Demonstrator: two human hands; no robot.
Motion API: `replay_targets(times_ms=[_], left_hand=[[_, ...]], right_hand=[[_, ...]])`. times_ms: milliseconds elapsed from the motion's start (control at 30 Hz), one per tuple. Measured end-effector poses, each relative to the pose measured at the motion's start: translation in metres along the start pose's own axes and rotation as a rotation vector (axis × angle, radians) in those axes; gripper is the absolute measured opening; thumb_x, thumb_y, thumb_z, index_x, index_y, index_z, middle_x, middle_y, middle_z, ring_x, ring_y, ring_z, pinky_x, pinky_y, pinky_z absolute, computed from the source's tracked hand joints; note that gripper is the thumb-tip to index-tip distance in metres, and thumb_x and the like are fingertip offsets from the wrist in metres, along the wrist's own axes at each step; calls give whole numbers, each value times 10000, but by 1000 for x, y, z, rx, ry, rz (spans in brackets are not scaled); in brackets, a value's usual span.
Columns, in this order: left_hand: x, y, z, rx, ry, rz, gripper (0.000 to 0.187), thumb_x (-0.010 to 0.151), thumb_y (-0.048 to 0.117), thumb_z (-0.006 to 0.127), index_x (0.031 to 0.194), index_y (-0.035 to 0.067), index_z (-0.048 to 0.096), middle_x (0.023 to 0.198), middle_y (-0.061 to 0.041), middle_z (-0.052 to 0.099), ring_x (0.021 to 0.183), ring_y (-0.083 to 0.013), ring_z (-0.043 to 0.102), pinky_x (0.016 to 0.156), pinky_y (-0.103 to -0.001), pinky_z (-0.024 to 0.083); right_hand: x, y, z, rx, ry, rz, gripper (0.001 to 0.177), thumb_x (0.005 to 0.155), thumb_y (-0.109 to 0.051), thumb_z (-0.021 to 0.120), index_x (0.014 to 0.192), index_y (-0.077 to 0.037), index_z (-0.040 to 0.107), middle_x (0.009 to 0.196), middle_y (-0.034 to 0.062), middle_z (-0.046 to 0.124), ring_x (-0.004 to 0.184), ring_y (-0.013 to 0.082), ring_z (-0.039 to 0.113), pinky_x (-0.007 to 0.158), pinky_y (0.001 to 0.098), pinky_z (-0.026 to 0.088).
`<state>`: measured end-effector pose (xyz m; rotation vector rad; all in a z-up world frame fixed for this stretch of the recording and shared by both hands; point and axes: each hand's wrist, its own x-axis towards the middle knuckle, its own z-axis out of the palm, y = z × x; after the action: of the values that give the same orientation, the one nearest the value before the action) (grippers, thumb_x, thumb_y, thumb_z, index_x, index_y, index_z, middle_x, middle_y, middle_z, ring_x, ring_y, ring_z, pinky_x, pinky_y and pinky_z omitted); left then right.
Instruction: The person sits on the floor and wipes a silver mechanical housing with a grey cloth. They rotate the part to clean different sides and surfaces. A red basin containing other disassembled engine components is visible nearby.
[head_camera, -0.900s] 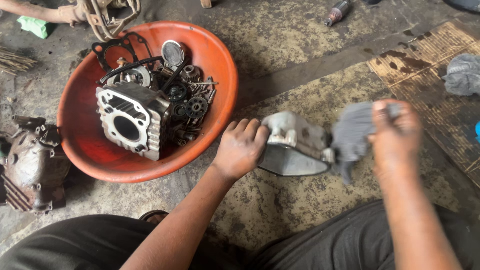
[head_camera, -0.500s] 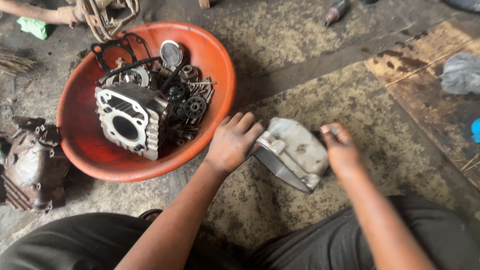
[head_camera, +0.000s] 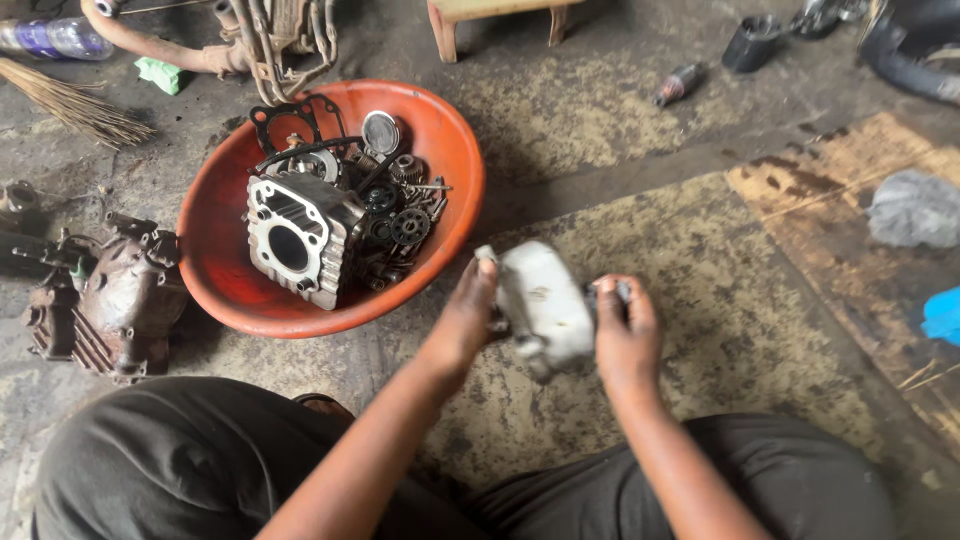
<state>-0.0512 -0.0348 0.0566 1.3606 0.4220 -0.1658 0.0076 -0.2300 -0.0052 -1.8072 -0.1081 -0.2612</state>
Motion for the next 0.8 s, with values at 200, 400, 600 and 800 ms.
replay_targets(times_ms=[200, 400, 600, 800], left_hand=[[-5, -25, 25, -452, 232, -18, 547, 1015, 336, 431, 1459, 19, 479, 1207, -141, 660, 1027, -249, 653, 898, -410, 546], [27, -42, 12, -346, 227, 14, 592, 1031, 309, 513, 1492, -38, 379, 1322, -186, 651, 1138, -241, 659, 1008, -368, 516], [32, -23, 29, 429, 22, 137, 427, 1002, 293, 522, 1239, -24, 681, 1058, -210, 755, 939, -270, 726, 877, -392, 539], [39, -9, 10, 287, -13, 116, 414, 991, 347, 542, 1087, -23, 702, 973, -235, 771, 917, -342, 725, 830, -424, 549]], right_hand=[[-23, -45, -2, -12, -141, 218, 224, 1048, -185, 576, 1200, -108, 721, 981, 66, 679, 777, 163, 514, 713, 301, 438], [-17, -71, -14, 105, 212, -25, 110, 1056, -96, 558, 1153, -45, 557, 1077, 30, 589, 870, 82, 569, 747, 259, 519], [-1, -74, -15, -63, 42, -317, 126, 1105, -58, 530, 1212, -23, 474, 1093, 98, 566, 887, 147, 574, 756, 277, 494], [-15, -59, 6, -569, -183, -545, 134, 1051, -81, 544, 1151, -8, 495, 1254, 285, 641, 1132, 390, 659, 950, 462, 525]])
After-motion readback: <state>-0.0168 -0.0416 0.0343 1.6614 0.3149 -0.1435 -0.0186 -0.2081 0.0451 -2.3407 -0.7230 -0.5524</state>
